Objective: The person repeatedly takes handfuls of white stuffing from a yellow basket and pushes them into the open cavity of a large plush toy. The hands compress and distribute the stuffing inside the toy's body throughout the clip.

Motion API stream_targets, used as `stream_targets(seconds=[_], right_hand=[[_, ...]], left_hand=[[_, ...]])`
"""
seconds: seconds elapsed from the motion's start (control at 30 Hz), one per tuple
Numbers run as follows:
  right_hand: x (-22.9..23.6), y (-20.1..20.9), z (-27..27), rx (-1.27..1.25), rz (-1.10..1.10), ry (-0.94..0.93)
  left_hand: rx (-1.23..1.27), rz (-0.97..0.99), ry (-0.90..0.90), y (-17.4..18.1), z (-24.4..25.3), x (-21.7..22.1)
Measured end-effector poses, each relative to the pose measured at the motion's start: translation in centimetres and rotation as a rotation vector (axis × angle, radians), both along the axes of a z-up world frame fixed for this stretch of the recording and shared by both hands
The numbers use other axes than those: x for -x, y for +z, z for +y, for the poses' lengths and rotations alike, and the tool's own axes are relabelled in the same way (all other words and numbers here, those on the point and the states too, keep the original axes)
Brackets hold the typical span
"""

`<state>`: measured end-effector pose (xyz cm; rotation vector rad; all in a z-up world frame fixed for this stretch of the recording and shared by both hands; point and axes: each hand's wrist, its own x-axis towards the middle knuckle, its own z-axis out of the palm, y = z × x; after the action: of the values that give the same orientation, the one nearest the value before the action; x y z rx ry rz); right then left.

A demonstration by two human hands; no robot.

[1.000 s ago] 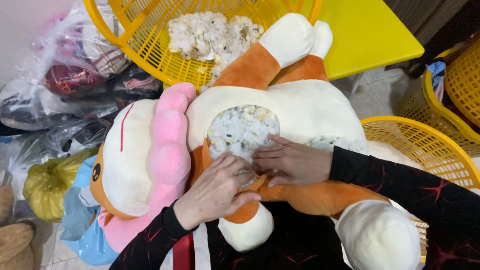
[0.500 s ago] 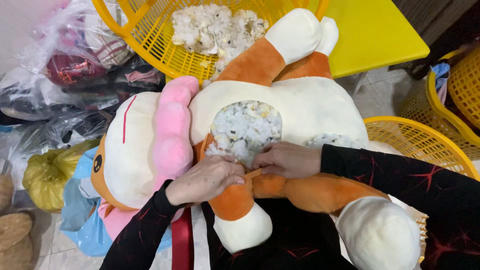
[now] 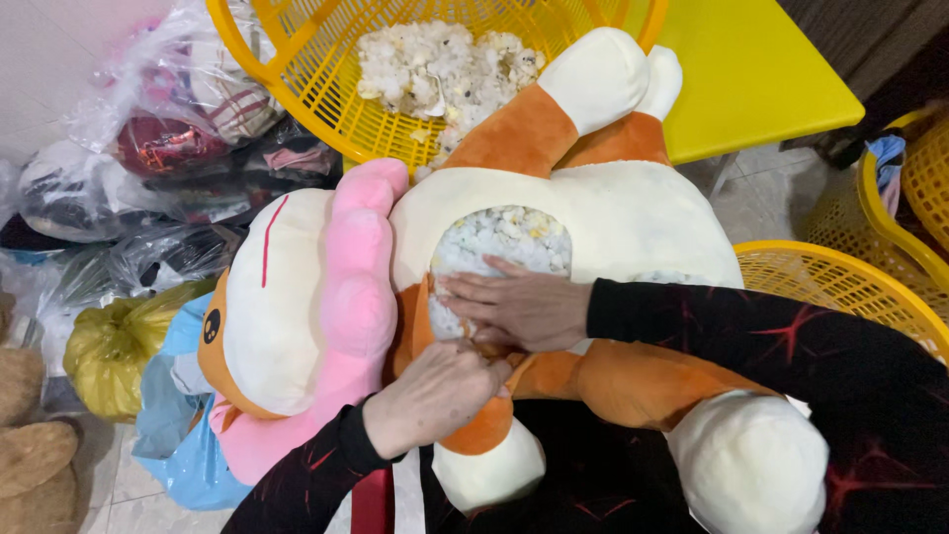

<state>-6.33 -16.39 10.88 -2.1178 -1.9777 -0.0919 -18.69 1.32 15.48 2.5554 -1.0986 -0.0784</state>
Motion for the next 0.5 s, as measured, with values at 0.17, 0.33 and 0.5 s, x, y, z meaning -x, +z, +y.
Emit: stream_targets(seconds=[0.17, 0.33, 0.5], right_hand=[[-1.8, -2.7, 1.9, 0.267, 0.143, 0.151], [-2.3, -2.0, 1.9, 0.252, 0.261, 0.251], [-3.6, 1.7, -0.2, -0.065, 0.478, 0.240]], left_hand=[[0.076, -0.014, -0.024, -2.1, -0.8, -0.3], [0.098, -0.082, -0.045, -2.4, -2.0, -0.7], [0.185, -0.077, 0.007, 0.6, -1.2, 0.2]])
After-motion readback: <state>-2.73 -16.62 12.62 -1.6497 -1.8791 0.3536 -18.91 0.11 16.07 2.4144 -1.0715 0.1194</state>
